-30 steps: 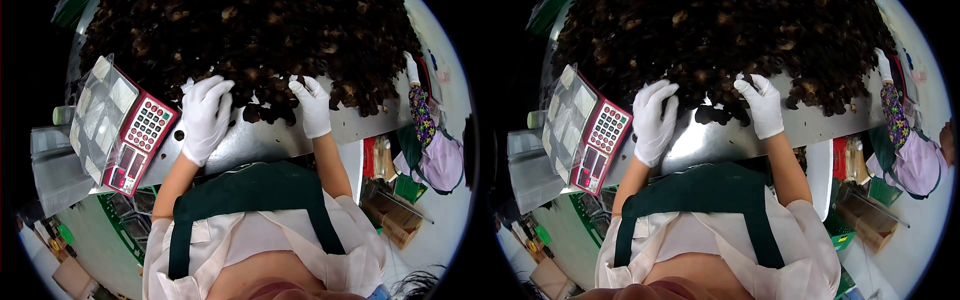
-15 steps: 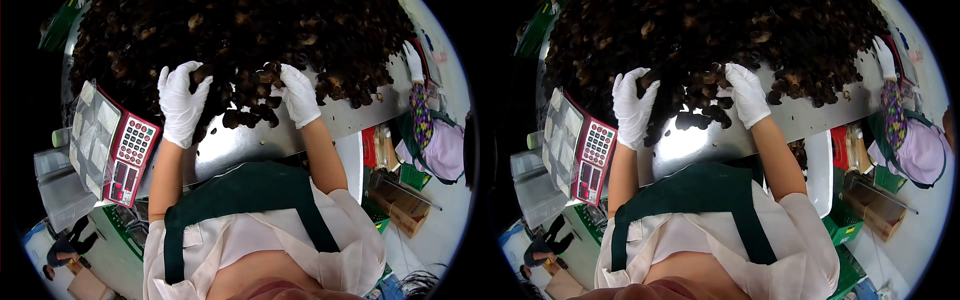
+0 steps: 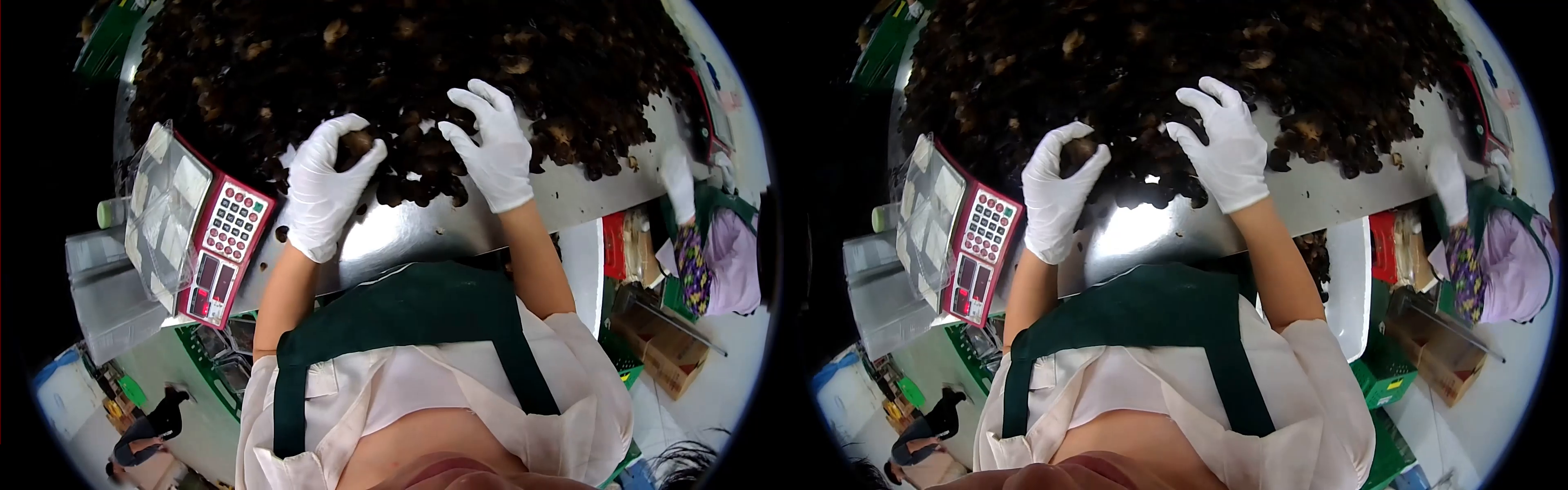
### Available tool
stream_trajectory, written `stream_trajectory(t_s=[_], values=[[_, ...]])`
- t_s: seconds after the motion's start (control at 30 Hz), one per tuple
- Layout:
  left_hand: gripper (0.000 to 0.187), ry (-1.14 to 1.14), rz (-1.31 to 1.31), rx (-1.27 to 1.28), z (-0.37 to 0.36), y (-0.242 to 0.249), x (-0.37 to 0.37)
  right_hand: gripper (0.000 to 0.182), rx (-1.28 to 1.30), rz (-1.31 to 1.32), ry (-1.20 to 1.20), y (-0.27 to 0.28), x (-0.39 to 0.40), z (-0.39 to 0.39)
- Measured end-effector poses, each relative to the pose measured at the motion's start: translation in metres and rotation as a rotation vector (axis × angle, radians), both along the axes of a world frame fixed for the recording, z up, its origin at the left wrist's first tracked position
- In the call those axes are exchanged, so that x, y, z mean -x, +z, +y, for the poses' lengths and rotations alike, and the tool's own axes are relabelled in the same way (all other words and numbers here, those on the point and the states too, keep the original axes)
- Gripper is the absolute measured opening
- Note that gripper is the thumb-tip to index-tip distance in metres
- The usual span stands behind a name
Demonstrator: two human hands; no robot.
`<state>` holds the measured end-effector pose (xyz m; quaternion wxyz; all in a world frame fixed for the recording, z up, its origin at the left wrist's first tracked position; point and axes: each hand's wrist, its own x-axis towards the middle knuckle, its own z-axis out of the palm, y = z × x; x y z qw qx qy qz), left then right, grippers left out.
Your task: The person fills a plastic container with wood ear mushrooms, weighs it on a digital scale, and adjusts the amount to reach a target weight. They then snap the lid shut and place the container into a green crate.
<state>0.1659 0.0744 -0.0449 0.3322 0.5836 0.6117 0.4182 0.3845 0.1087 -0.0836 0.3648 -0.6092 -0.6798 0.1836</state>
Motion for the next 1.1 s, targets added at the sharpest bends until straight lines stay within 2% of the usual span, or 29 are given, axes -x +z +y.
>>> stream_trajectory(t_s=[0.07, 0.13, 0.23, 0.27, 0.33, 0.37, 0.47, 0.5, 0.63, 0.7, 0.73, 0.8, 0.87, 0.93, 1.0, 1.07, 1.1], values=[[0.033, -0.002, -0.055, 0.048, -0.008, 0.003, -0.004, 0.032, -0.170, 0.138, 0.169, 0.014, 0.008, -0.009], [0.034, -0.015, -0.042, 0.013, -0.014, 0.000, -0.004, 0.024, -0.305, 0.131, 0.338, 0.029, 0.022, -0.017], [0.037, -0.077, -0.270, 0.093, -0.021, -0.006, -0.003, 0.022, -0.322, 0.055, 0.441, 0.039, 0.040, -0.029], [0.037, -0.077, -0.271, 0.090, -0.022, -0.007, -0.001, 0.022, -0.324, 0.053, 0.442, 0.038, 0.042, -0.031], [0.037, -0.159, -0.006, -0.138, -0.025, -0.008, 0.003, 0.023, -0.315, 0.045, 0.484, 0.036, 0.044, -0.033], [0.036, -0.181, 0.038, -0.124, -0.028, -0.011, 0.007, 0.022, -0.290, 0.015, 0.520, 0.035, 0.043, -0.034], [0.034, -0.257, 0.128, -0.165, -0.033, -0.012, 0.010, 0.017, -0.346, -0.028, 0.562, 0.027, 0.041, -0.040], [0.039, -0.276, 0.106, -0.175, -0.035, -0.015, 0.010, 0.013, -0.322, -0.063, 0.595, 0.029, 0.039, -0.042], [0.034, -0.392, 0.214, -0.245, -0.037, -0.020, 0.009, 0.013, -0.307, -0.103, 0.615, 0.025, 0.030, -0.047], [0.034, -0.389, 0.122, -0.195, -0.040, -0.026, 0.004, 0.011, -0.101, 0.100, 0.666, 0.021, 0.022, -0.050], [0.034, -0.378, 0.032, -0.146, -0.040, -0.029, 0.001, 0.011, -0.103, 0.101, 0.661, 0.022, 0.016, -0.052], [0.031, -0.362, 0.012, -0.123, -0.043, -0.027, -0.003, 0.006, 0.408, 0.663, 0.457, 0.025, -0.001, -0.060], [0.028, -0.300, -0.094, -0.088, -0.045, -0.022, -0.009, 0.006, 0.428, 0.827, 0.358, 0.027, -0.020, -0.060], [0.027, -0.323, -0.090, -0.068, -0.046, -0.021, -0.008, 0.006, 0.428, 0.631, 0.211, 0.031, -0.040, -0.064], [0.027, -0.323, -0.104, -0.061, -0.045, -0.020, -0.009, 0.008, 0.383, 0.329, 0.222, 0.031, -0.066, -0.066], [0.028, -0.324, -0.138, -0.028, -0.046, -0.023, -0.010, 0.008, 0.388, 0.318, 0.231, 0.031, -0.073, -0.069], [0.028, -0.327, -0.173, 0.006, -0.046, -0.023, -0.011, 0.007, 0.277, 0.254, 0.275, 0.034, -0.069, -0.071]])
